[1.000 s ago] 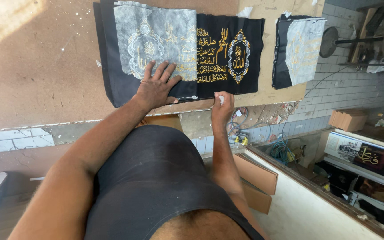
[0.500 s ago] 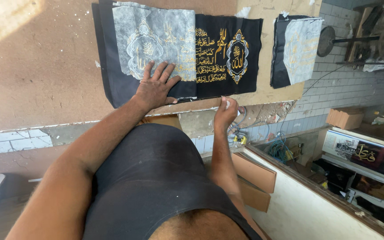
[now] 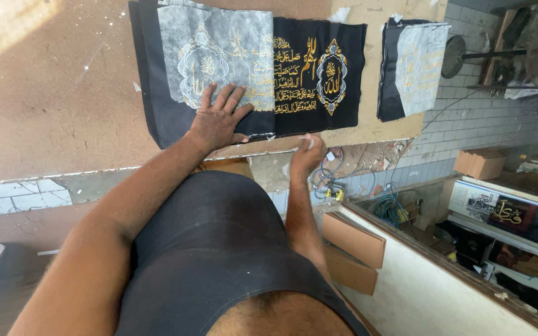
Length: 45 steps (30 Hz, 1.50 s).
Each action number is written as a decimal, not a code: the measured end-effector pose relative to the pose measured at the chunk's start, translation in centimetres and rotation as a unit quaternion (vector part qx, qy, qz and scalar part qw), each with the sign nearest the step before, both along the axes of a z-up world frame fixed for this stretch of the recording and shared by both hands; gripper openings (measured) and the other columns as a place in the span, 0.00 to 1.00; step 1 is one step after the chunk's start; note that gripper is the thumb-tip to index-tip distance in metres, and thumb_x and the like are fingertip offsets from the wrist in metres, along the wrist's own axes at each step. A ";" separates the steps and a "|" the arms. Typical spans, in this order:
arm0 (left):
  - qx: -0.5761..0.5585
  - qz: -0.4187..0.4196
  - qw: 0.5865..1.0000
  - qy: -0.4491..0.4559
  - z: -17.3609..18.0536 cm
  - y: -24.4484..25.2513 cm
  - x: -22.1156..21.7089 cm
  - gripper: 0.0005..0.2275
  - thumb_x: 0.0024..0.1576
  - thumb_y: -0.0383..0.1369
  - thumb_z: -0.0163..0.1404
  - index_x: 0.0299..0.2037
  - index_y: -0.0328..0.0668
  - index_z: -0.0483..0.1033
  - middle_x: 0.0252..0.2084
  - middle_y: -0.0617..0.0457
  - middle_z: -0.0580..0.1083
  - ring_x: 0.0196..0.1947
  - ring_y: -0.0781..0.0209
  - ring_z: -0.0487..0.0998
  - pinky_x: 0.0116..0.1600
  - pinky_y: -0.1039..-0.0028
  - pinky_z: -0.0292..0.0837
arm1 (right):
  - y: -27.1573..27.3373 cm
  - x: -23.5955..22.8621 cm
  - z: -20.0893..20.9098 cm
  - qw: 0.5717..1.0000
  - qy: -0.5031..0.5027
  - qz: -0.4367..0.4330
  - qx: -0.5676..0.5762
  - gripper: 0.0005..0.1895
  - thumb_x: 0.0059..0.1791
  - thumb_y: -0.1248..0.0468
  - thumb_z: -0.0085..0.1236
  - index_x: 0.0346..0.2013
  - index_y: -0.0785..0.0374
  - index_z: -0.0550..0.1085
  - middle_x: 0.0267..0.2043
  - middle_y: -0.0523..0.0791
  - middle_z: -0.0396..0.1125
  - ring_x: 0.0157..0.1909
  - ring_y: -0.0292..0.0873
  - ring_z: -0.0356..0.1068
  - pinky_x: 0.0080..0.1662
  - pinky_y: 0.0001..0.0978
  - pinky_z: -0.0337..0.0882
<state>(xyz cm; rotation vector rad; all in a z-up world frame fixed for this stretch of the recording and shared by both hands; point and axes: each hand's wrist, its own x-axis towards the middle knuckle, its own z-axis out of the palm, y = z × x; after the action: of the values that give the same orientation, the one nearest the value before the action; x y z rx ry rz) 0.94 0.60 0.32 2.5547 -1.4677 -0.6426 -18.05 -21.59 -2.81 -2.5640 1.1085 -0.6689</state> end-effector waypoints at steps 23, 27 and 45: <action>-0.261 0.152 0.932 -0.198 -0.3 14.7 -3.6 0.14 0.60 0.41 0.55 0.52 0.45 0.80 0.57 0.56 0.76 0.60 0.60 0.73 0.65 0.63 0.66 | 17.9 20.2 6.2 0.858 0.100 0.496 -0.091 0.27 0.47 0.42 0.64 0.35 0.63 0.67 0.24 0.46 0.67 0.22 0.47 0.69 0.23 0.38 0.65; -0.245 0.151 0.942 -0.175 -0.8 15.1 -3.9 0.15 0.60 0.43 0.54 0.51 0.45 0.80 0.58 0.56 0.76 0.61 0.61 0.73 0.65 0.65 0.67 | 18.0 22.2 1.6 0.831 0.125 0.504 -0.200 0.16 0.56 0.52 0.56 0.31 0.56 0.65 0.22 0.40 0.65 0.20 0.38 0.67 0.22 0.34 0.63; -0.248 0.167 0.940 -0.166 -1.1 13.6 -3.0 0.14 0.56 0.40 0.60 0.49 0.47 0.79 0.56 0.56 0.76 0.58 0.58 0.75 0.63 0.63 0.71 | 10.8 32.2 -7.2 0.911 0.063 0.374 -0.162 0.09 0.54 0.58 0.57 0.34 0.59 0.73 0.27 0.43 0.70 0.24 0.41 0.72 0.25 0.34 0.67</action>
<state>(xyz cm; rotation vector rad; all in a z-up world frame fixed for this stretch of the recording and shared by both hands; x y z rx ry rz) -2.03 14.21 -0.77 2.4718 -1.0433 0.1962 14.18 -10.76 -10.04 -3.0163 -0.0366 -0.5095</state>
